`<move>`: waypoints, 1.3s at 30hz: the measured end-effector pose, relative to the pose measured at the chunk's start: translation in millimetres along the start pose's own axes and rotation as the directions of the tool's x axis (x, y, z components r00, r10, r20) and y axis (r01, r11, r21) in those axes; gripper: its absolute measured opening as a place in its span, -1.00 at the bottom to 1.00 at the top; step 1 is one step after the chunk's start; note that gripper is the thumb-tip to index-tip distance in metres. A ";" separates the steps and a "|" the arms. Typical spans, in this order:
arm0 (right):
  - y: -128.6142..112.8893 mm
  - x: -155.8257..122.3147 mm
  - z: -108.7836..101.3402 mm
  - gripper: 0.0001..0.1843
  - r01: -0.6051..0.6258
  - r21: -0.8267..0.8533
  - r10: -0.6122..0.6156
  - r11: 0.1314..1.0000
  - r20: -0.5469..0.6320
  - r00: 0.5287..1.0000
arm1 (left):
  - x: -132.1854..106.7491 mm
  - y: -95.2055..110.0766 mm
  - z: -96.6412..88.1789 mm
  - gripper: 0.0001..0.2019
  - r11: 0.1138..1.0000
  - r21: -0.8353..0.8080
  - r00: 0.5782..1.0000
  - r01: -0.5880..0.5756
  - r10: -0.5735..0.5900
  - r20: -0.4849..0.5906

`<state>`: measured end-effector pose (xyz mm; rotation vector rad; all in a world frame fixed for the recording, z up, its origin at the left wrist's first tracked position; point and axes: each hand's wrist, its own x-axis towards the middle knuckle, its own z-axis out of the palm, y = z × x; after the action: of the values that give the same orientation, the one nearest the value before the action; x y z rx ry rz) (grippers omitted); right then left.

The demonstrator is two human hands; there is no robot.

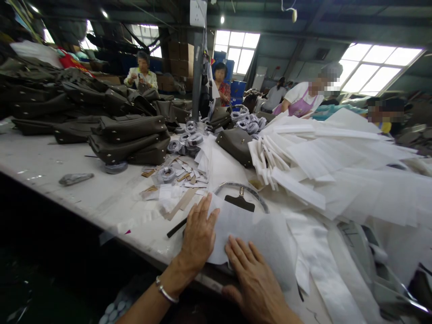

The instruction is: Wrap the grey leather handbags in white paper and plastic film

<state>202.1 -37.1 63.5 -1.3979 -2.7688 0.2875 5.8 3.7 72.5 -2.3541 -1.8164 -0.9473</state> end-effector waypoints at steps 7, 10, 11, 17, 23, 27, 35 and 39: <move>7.3 -5.1 11.3 -0.13 0.064 0.106 -0.047 0.992 -0.157 0.987 | -16.8 19.0 6.9 -0.60 0.883 -0.439 0.883 -0.165 0.331 0.334; 19.2 -8.7 20.3 -0.38 0.019 0.212 0.048 0.977 -0.305 0.951 | -26.0 8.5 18.5 -0.67 0.877 -0.480 0.915 -0.029 0.217 0.340; 22.5 -8.4 22.4 -0.50 -0.006 0.261 0.098 0.965 -0.341 0.935 | -27.6 5.3 19.7 -0.69 0.872 -0.489 0.919 -0.018 0.207 0.335; 25.3 4.8 27.6 -0.64 -0.019 0.381 0.182 0.924 -0.397 0.900 | -22.8 5.4 11.0 -0.81 0.919 -0.377 0.865 -0.114 0.278 0.417; 25.5 8.3 34.3 -0.65 -0.007 0.151 0.072 0.988 -0.429 0.901 | -10.7 9.4 10.9 -0.86 0.938 -0.243 0.792 -0.247 0.340 0.507; 22.5 10.3 22.7 -0.70 -0.018 0.036 0.030 0.999 -0.367 0.930 | -5.2 11.6 7.9 -0.94 0.968 -0.182 0.792 -0.173 0.247 0.559; 8.7 29.8 -12.3 -0.80 -0.162 0.014 0.161 0.987 -0.204 0.966 | 1.2 14.1 12.9 -0.83 0.967 -0.181 0.773 -0.182 0.254 0.581; 14.5 33.9 -8.0 -0.82 -0.243 0.214 0.295 0.946 -0.263 0.919 | 18.2 13.5 13.0 -0.79 0.961 -0.198 0.756 -0.194 0.276 0.594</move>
<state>194.3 -0.4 66.8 -1.6265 -2.2573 0.2976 26.0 20.0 75.0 -3.1485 -1.5558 -0.2604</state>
